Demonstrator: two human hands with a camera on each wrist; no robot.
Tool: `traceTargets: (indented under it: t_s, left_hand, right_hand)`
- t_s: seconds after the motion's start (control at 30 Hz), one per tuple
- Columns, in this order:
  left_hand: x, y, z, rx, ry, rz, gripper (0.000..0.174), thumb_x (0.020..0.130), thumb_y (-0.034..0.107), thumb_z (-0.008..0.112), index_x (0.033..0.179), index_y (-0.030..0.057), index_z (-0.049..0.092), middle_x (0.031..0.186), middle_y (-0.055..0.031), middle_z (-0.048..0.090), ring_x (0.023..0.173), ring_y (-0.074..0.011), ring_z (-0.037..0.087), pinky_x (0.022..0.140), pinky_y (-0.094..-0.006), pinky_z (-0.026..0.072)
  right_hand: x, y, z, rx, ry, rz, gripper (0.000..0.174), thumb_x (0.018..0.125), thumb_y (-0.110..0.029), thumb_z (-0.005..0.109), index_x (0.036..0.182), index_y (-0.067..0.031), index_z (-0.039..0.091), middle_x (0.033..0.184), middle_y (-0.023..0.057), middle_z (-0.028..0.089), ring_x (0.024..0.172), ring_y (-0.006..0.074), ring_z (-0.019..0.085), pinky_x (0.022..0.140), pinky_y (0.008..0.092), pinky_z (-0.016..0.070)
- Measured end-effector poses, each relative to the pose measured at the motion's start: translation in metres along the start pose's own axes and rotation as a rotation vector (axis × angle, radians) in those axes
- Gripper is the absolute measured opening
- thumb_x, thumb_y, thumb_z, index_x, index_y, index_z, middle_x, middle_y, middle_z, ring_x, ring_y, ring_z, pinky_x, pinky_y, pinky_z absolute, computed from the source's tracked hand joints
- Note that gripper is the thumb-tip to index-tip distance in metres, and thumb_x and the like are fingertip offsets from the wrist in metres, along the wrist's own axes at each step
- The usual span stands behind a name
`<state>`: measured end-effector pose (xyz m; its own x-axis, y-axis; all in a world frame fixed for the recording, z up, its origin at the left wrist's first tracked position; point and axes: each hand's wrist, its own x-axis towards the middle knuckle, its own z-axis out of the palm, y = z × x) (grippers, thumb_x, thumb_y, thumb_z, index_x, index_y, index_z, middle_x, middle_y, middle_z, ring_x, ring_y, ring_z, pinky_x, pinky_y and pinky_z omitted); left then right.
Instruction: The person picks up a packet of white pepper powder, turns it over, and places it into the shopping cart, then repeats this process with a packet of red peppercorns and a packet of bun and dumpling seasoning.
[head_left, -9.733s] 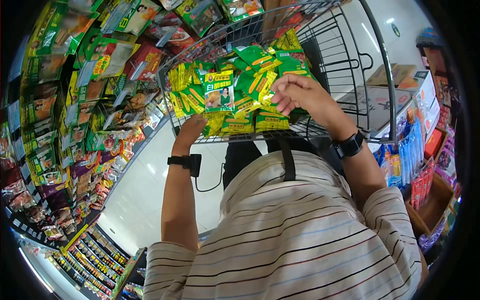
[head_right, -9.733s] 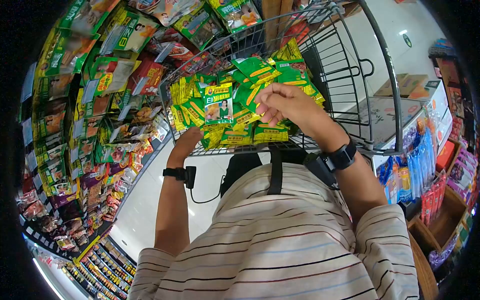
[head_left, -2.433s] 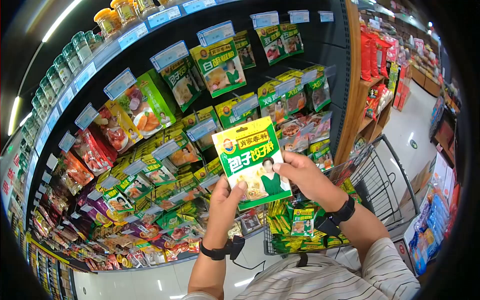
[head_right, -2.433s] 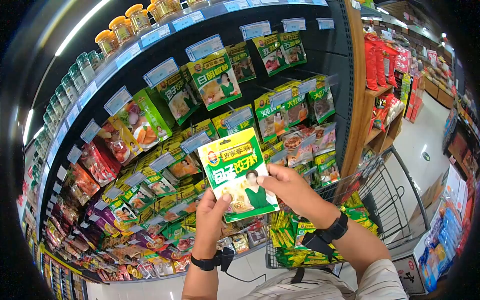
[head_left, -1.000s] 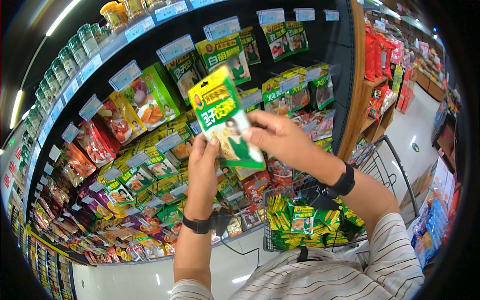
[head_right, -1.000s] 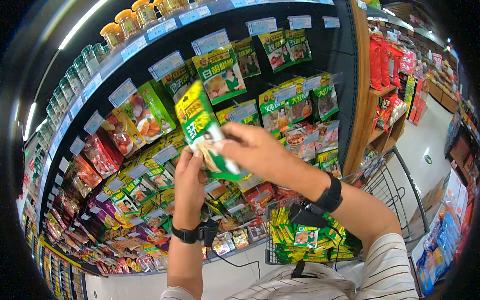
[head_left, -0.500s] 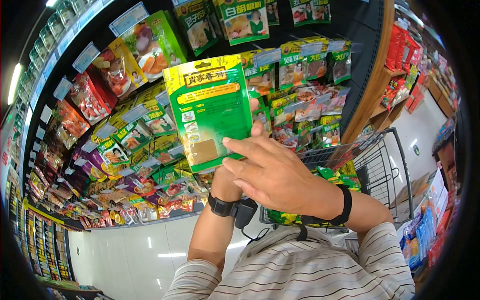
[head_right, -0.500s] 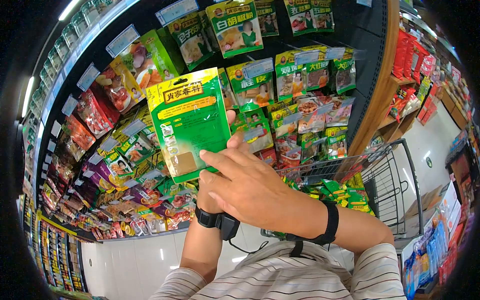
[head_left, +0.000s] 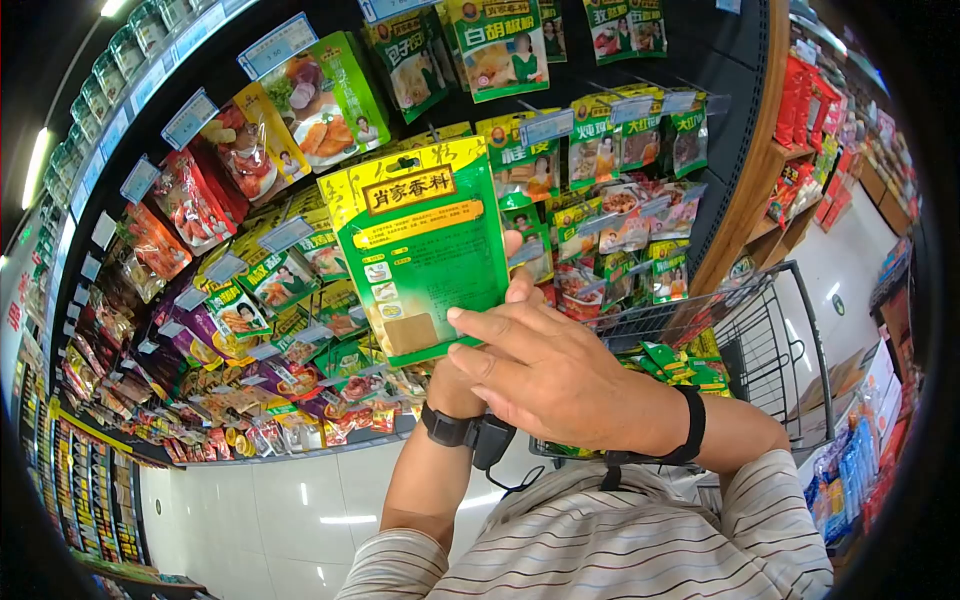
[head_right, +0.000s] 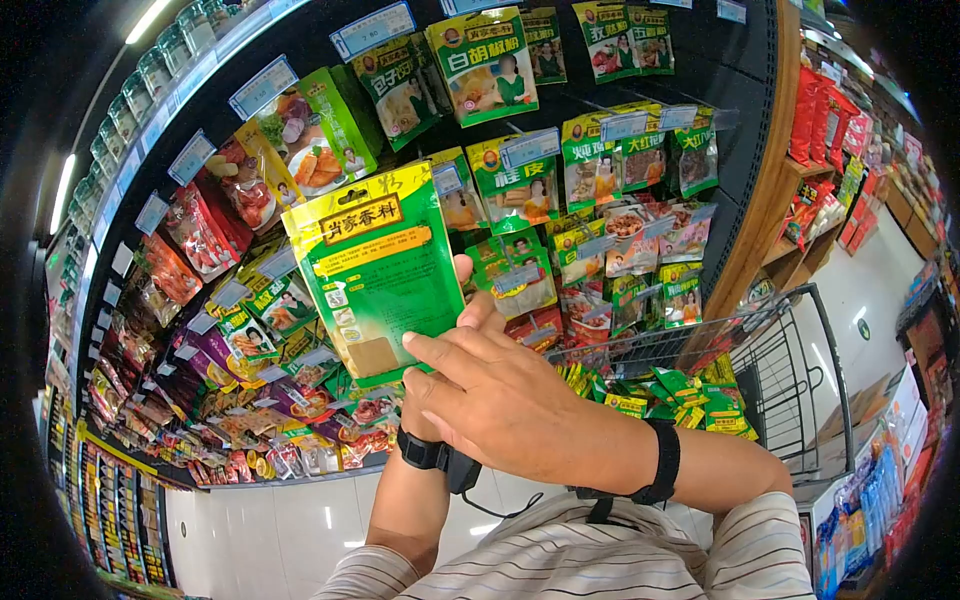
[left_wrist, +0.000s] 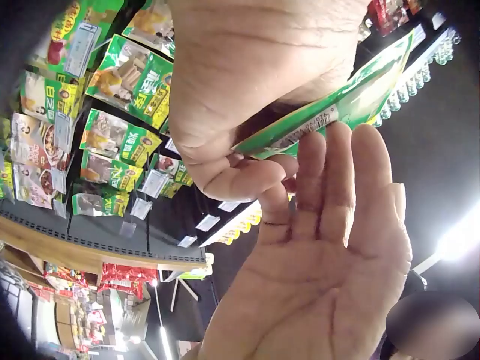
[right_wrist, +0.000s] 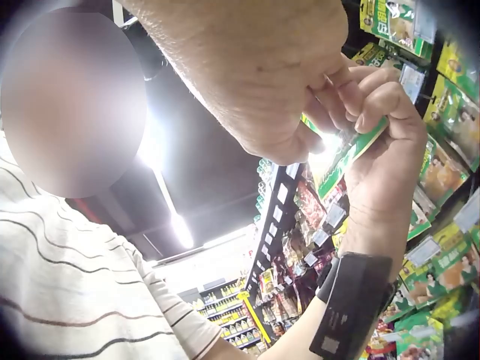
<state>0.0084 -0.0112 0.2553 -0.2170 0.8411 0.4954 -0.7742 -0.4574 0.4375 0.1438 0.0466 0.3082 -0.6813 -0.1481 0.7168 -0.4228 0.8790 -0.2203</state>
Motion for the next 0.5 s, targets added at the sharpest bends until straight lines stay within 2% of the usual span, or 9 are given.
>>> traceTargets:
  t_s: [0.1,0.13,0.23,0.33,0.43,0.5]
  left_hand:
    - [-0.0012,-0.0012,0.0001,0.026,-0.003,0.003,0.071,0.097,0.059,0.042,0.146,0.0063,0.043,0.093,-0.0077,0.049,0.081,-0.0193,0.04,0.074,-0.0311,0.0395]
    - [-0.0015,-0.0019,-0.0013,0.025,0.052,0.014,0.071,0.097,0.058,0.042,0.145,0.0065,0.043,0.093,-0.0078,0.049,0.081,-0.0193,0.04,0.074,-0.0312,0.0396]
    - [-0.0032,-0.0042,-0.0044,0.106,0.177,0.053,0.07,0.098,0.058,0.041,0.145,0.0067,0.043,0.094,-0.0083,0.049,0.081,-0.0194,0.04,0.074,-0.0313,0.0398]
    - [-0.0067,-0.0058,-0.0025,0.205,0.2,0.076,0.069,0.098,0.057,0.042,0.145,0.0065,0.043,0.095,-0.0089,0.049,0.081,-0.0192,0.04,0.073,-0.0314,0.0401]
    - [-0.0035,-0.0004,-0.0036,0.055,0.111,0.025,0.069,0.098,0.055,0.042,0.146,0.0058,0.042,0.096,-0.0095,0.049,0.081,-0.0191,0.04,0.072,-0.0315,0.0404]
    - [-0.0035,0.0032,0.0009,-0.011,-0.015,-0.029,0.069,0.099,0.055,0.041,0.146,0.005,0.04,0.097,-0.01,0.05,0.081,-0.0194,0.041,0.071,-0.0318,0.0405]
  right_hand:
    - [-0.0007,-0.0024,-0.0001,-0.007,-0.001,0.002,0.04,0.073,-0.012,0.076,0.109,-0.0018,0.064,0.125,0.0185,0.057,0.111,0.0337,0.057,0.093,0.0444,0.048]
    - [-0.001,-0.0031,-0.0003,-0.011,-0.002,0.003,0.038,0.074,-0.013,0.076,0.108,-0.001,0.064,0.124,0.0188,0.057,0.113,0.0331,0.055,0.094,0.0438,0.0473]
    - [-0.0024,-0.0048,-0.0006,-0.003,0.01,0.016,0.043,0.07,-0.009,0.078,0.111,-0.0035,0.064,0.128,0.0173,0.058,0.107,0.0345,0.059,0.091,0.0444,0.0505]
    - [-0.0031,-0.0047,-0.0003,0.007,0.016,0.018,0.042,0.071,-0.009,0.078,0.11,-0.0038,0.064,0.127,0.0163,0.058,0.107,0.0338,0.06,0.09,0.0438,0.051]
    - [-0.0039,-0.0059,-0.0013,0.023,0.005,0.018,0.04,0.072,-0.009,0.077,0.109,-0.0037,0.064,0.126,0.0151,0.059,0.109,0.0327,0.06,0.091,0.0432,0.0508]
    - [-0.0041,-0.0058,-0.0006,0.016,-0.002,0.007,0.04,0.072,-0.009,0.077,0.109,-0.0033,0.064,0.124,0.0148,0.06,0.11,0.032,0.06,0.092,0.043,0.0505]
